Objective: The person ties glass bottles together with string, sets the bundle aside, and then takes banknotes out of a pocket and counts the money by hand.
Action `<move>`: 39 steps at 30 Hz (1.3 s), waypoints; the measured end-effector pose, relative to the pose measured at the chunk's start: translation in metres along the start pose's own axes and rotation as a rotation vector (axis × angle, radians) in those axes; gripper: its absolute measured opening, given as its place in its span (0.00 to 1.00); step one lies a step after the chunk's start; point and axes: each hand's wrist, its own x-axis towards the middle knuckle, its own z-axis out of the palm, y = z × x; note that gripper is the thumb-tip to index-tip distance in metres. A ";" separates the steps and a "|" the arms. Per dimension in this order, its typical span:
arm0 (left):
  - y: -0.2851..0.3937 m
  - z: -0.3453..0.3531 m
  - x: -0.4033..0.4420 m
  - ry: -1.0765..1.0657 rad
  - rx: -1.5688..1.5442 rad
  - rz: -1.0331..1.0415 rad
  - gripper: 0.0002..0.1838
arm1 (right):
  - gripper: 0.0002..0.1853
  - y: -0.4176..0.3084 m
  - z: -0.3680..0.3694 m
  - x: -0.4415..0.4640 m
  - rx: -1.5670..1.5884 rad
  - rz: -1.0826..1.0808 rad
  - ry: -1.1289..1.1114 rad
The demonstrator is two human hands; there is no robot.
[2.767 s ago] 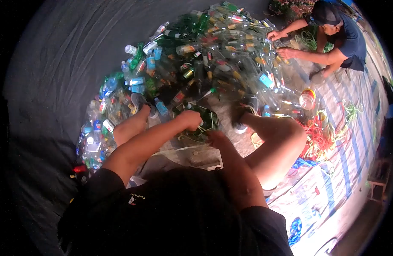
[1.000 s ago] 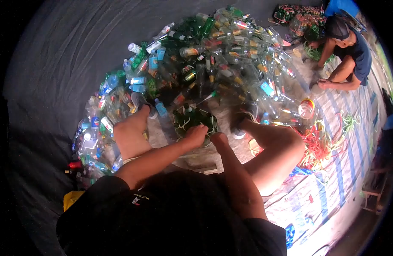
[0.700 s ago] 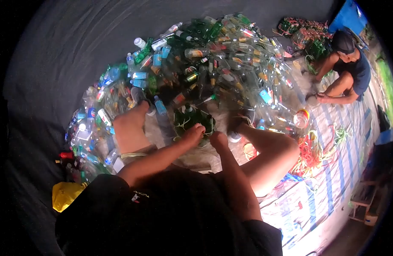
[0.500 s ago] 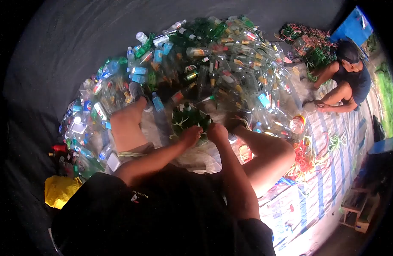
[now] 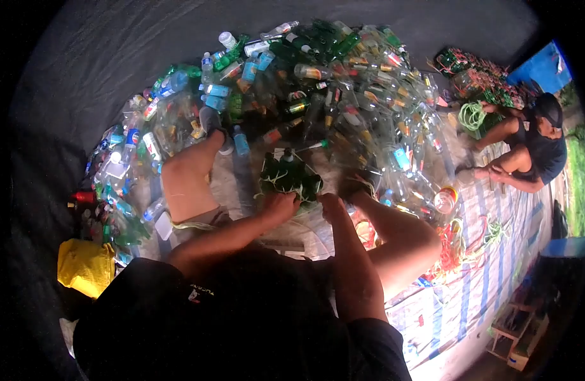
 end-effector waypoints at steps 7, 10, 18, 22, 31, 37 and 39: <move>-0.060 -0.033 0.021 -0.305 0.189 0.060 0.10 | 0.11 -0.029 0.077 -0.003 0.691 0.123 -0.072; -0.099 -0.048 0.016 -0.162 0.301 0.086 0.07 | 0.09 -0.083 0.099 0.001 1.024 0.584 -0.120; -0.042 -0.031 0.008 -0.016 0.486 0.398 0.07 | 0.10 -0.103 0.090 -0.003 0.537 0.392 -0.106; -0.042 -0.017 0.027 -0.387 0.382 0.116 0.08 | 0.15 -0.006 0.168 0.027 -0.108 0.015 0.124; -0.068 0.020 0.081 -0.945 0.620 0.188 0.11 | 0.24 -0.077 0.138 0.024 -0.046 0.460 0.177; -0.048 -0.013 0.057 -0.717 0.701 0.330 0.10 | 0.22 -0.062 0.129 0.017 -0.125 0.159 0.164; -0.053 -0.021 0.048 -0.684 0.669 0.370 0.09 | 0.17 -0.080 0.103 0.011 0.461 0.592 -0.063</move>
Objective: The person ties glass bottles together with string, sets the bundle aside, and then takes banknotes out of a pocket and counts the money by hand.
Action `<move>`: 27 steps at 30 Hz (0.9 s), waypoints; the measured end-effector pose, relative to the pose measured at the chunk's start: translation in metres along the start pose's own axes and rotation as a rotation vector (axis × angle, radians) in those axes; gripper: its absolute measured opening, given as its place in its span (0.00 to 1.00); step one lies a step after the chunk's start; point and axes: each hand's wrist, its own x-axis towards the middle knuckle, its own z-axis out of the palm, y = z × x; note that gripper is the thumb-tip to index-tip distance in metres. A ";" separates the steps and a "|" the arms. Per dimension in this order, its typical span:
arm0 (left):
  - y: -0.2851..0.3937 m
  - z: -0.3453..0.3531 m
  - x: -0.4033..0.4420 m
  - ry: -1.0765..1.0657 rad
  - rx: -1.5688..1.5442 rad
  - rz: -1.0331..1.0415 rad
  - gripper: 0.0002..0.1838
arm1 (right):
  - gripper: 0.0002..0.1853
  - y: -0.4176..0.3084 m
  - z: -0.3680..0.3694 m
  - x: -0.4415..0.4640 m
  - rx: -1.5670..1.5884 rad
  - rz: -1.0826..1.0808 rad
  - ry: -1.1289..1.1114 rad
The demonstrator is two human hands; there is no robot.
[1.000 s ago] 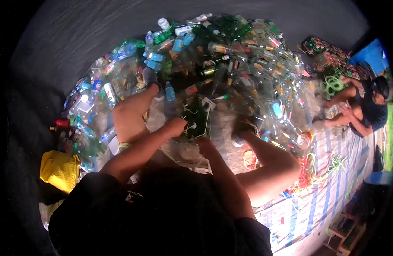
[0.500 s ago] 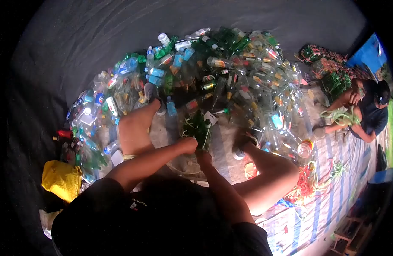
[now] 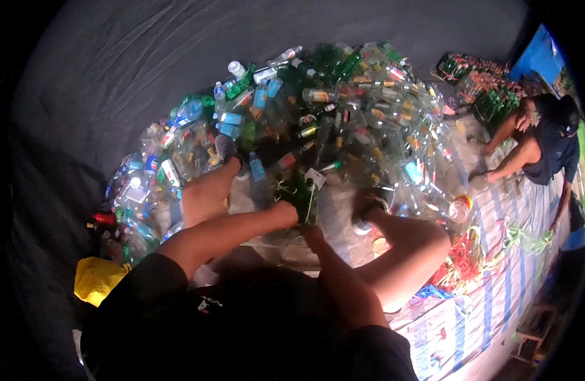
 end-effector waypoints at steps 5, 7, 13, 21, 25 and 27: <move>-0.002 -0.004 -0.008 0.140 0.112 0.046 0.08 | 0.11 0.060 -0.003 0.041 -0.644 -0.673 -0.181; 0.001 -0.012 -0.016 0.151 0.114 0.033 0.08 | 0.09 0.059 -0.008 0.034 -0.824 -0.973 -0.035; -0.024 -0.022 -0.034 0.212 0.049 0.038 0.10 | 0.07 -0.008 0.014 -0.002 0.704 0.176 -0.173; -0.071 0.000 -0.026 0.280 -0.529 0.211 0.12 | 0.04 -0.022 0.004 -0.013 1.012 0.234 -0.305; -0.048 -0.022 -0.045 0.034 -1.039 0.027 0.13 | 0.03 0.005 0.009 0.022 1.048 0.349 -0.330; -0.046 -0.023 -0.044 0.034 -1.129 -0.043 0.13 | 0.04 0.020 0.020 0.036 0.889 0.245 -0.267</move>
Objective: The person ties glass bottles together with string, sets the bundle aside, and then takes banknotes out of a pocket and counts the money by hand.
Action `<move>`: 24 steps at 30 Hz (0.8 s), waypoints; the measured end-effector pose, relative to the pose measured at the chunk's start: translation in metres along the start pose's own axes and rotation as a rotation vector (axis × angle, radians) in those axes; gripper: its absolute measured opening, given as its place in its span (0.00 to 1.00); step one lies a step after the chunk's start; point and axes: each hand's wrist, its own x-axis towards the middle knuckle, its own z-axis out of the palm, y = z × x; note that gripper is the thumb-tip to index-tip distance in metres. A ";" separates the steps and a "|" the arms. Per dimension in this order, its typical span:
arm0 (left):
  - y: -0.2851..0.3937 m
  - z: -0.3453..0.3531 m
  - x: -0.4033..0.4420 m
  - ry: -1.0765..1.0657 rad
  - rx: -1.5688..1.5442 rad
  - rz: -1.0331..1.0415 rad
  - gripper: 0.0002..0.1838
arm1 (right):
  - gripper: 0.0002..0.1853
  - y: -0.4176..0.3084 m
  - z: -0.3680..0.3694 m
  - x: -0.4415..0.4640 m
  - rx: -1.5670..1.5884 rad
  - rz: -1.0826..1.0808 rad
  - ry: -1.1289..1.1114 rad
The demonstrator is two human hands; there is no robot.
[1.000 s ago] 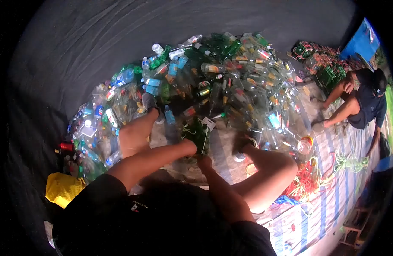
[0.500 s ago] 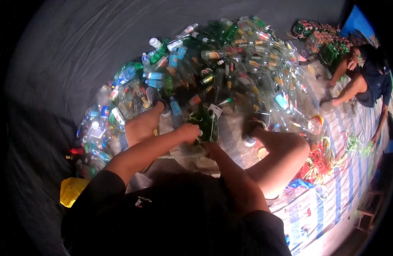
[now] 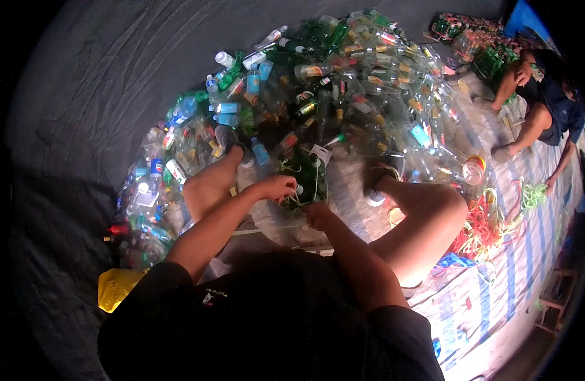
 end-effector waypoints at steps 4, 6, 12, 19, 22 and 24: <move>-0.020 -0.008 0.026 0.063 0.454 0.250 0.11 | 0.13 -0.007 0.033 -0.041 -0.564 -0.355 0.187; -0.020 -0.015 0.032 0.045 0.853 0.317 0.10 | 0.14 -0.009 0.036 -0.046 -0.583 -0.430 0.197; -0.022 0.005 0.019 0.359 0.962 0.427 0.06 | 0.12 -0.022 0.035 -0.073 -0.551 -0.307 0.199; -0.032 0.003 0.021 0.345 0.975 0.405 0.14 | 0.08 0.013 -0.019 0.021 -1.145 -0.736 0.006; -0.041 -0.003 0.031 0.321 0.829 0.476 0.08 | 0.08 0.012 -0.004 0.021 -0.893 -0.446 0.181; -0.037 -0.005 0.035 0.344 0.763 0.437 0.09 | 0.08 0.003 0.014 -0.008 -0.665 -0.325 0.243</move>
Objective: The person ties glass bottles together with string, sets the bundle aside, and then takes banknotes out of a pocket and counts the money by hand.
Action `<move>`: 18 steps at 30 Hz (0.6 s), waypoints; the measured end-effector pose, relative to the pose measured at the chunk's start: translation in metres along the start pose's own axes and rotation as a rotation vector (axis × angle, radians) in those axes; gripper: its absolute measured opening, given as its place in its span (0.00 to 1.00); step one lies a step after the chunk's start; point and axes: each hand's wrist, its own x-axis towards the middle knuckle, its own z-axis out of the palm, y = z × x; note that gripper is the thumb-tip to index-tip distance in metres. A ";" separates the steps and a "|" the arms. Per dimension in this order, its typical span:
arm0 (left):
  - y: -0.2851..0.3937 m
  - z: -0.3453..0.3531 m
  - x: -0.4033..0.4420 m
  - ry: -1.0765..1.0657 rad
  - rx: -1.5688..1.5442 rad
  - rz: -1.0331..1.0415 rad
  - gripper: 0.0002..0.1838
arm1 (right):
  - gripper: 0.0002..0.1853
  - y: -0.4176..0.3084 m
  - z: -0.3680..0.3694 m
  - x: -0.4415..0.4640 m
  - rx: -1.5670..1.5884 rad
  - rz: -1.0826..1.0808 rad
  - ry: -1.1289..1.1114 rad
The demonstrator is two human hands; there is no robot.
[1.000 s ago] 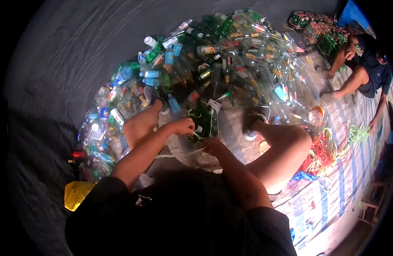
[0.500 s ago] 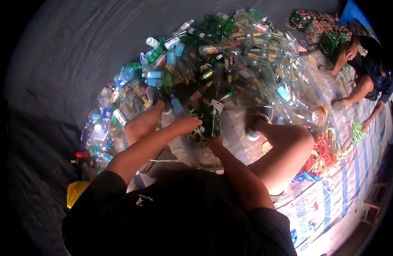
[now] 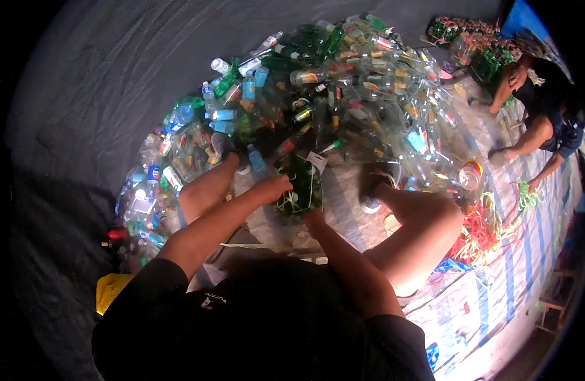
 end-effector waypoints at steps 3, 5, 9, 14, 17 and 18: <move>-0.018 0.012 0.013 -0.002 -0.014 0.070 0.09 | 0.07 0.021 -0.007 0.012 -0.188 -0.128 -0.062; -0.005 0.000 0.014 -0.013 0.003 0.023 0.09 | 0.07 0.026 -0.011 0.019 -0.532 -0.343 -0.149; -0.017 0.019 0.037 -0.141 0.022 -0.096 0.07 | 0.15 -0.007 -0.033 -0.020 -1.036 -0.610 -0.120; -0.012 0.010 0.045 -0.101 0.035 -0.040 0.07 | 0.20 -0.014 -0.046 -0.030 -1.178 -0.690 -0.105; 0.004 0.005 0.037 -0.063 0.149 -0.087 0.06 | 0.20 -0.013 -0.045 -0.030 -1.267 -0.603 -0.103; 0.019 -0.002 0.032 0.004 0.234 -0.142 0.07 | 0.19 -0.003 -0.046 -0.019 -1.202 -0.576 -0.115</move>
